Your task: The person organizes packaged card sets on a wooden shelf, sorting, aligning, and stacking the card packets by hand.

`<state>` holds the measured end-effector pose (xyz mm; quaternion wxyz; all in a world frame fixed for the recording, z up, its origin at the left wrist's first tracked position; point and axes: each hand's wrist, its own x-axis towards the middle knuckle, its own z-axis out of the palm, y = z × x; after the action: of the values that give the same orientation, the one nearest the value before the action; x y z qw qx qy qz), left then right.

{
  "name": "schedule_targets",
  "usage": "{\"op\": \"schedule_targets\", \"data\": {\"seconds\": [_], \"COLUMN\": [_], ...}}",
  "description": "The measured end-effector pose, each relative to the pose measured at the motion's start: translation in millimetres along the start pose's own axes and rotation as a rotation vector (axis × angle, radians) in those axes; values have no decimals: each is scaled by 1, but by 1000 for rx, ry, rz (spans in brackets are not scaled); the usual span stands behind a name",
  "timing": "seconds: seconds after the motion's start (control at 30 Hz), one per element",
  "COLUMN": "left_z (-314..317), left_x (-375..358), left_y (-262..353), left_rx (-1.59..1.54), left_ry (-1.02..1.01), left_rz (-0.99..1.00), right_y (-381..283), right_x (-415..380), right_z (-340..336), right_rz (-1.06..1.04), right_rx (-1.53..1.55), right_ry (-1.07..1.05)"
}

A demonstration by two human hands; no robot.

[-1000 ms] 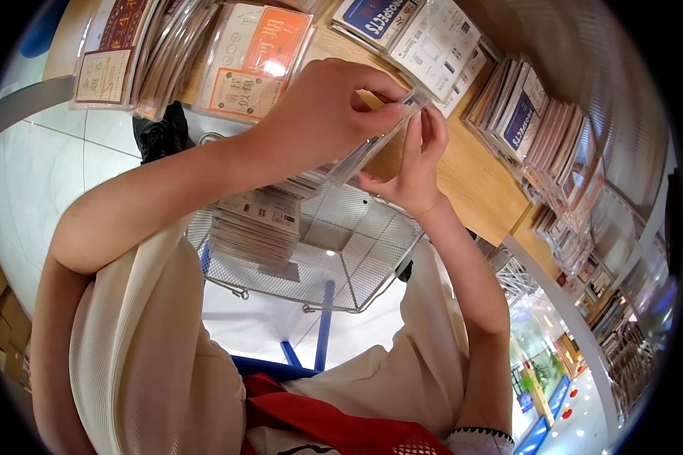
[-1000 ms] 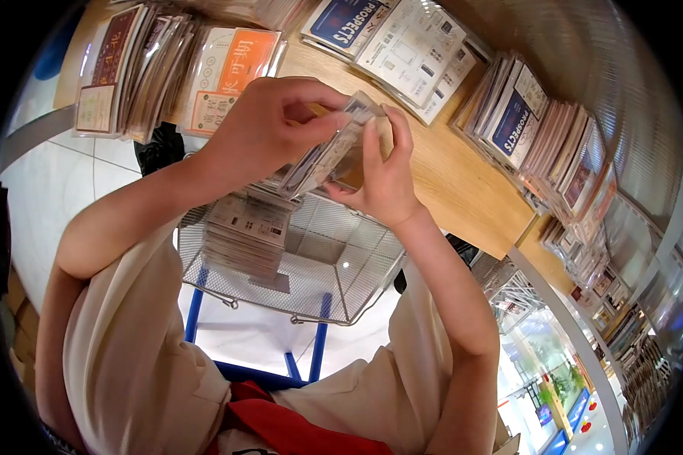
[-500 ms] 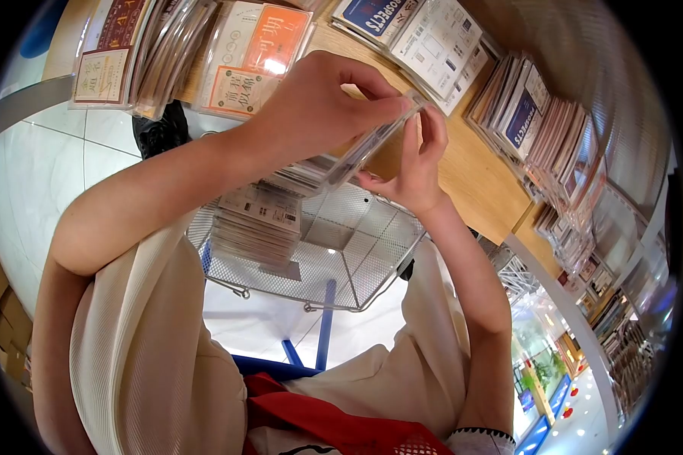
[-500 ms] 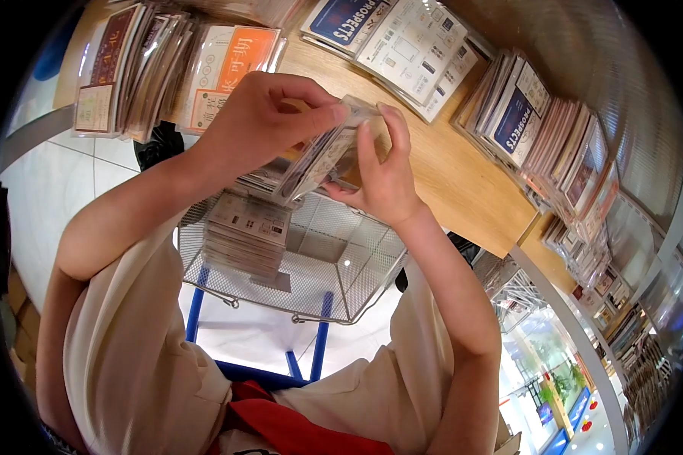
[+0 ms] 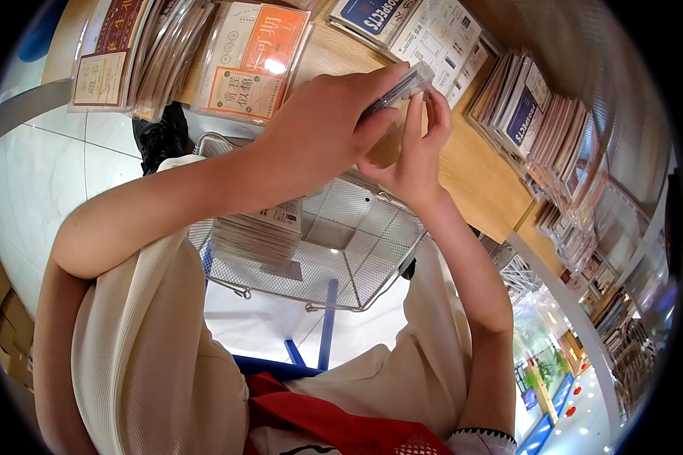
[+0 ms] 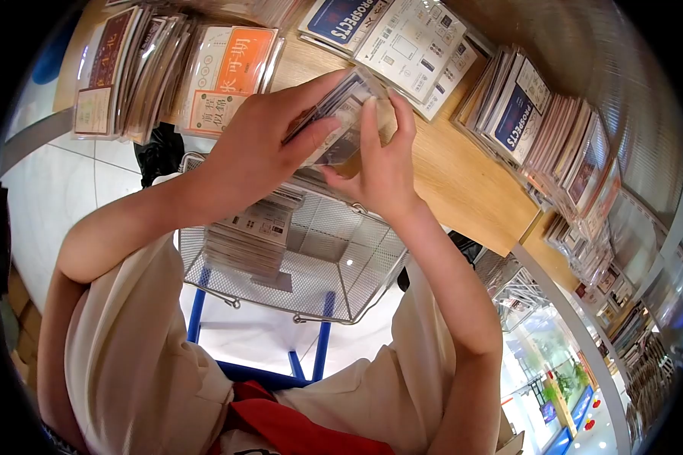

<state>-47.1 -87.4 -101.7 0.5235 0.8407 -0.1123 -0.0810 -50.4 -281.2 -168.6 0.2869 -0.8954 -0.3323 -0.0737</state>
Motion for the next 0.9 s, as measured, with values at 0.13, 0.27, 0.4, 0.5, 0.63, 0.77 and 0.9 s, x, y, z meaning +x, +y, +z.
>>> {"op": "schedule_targets", "data": {"seconds": [0.13,0.27,0.4,0.5,0.63,0.77,0.9], "left_z": [1,6,5,8,13,0,-10], "left_x": [-1,-2,-2,-1,3,13,18], "left_y": [-1,-6,-8,-15,-29,-43,-61], "left_rx": [-5,-14,-50,-75,-57,94,-53], "left_ry": [16,65,53,65,168,160,53], "left_rz": [32,96,81,76,141,167,37], "right_y": [-1,-4,-5,-6,-7,-8,-10], "right_x": [-1,-1,2,7,14,21,24], "right_z": [5,5,5,4,4,0,-4], "right_rz": [28,20,12,14,-2,-36,-31], "right_rx": [11,-23,-32,-33,-11,-137,-261], "right_ry": [35,71,66,61,65,5,-95]}}
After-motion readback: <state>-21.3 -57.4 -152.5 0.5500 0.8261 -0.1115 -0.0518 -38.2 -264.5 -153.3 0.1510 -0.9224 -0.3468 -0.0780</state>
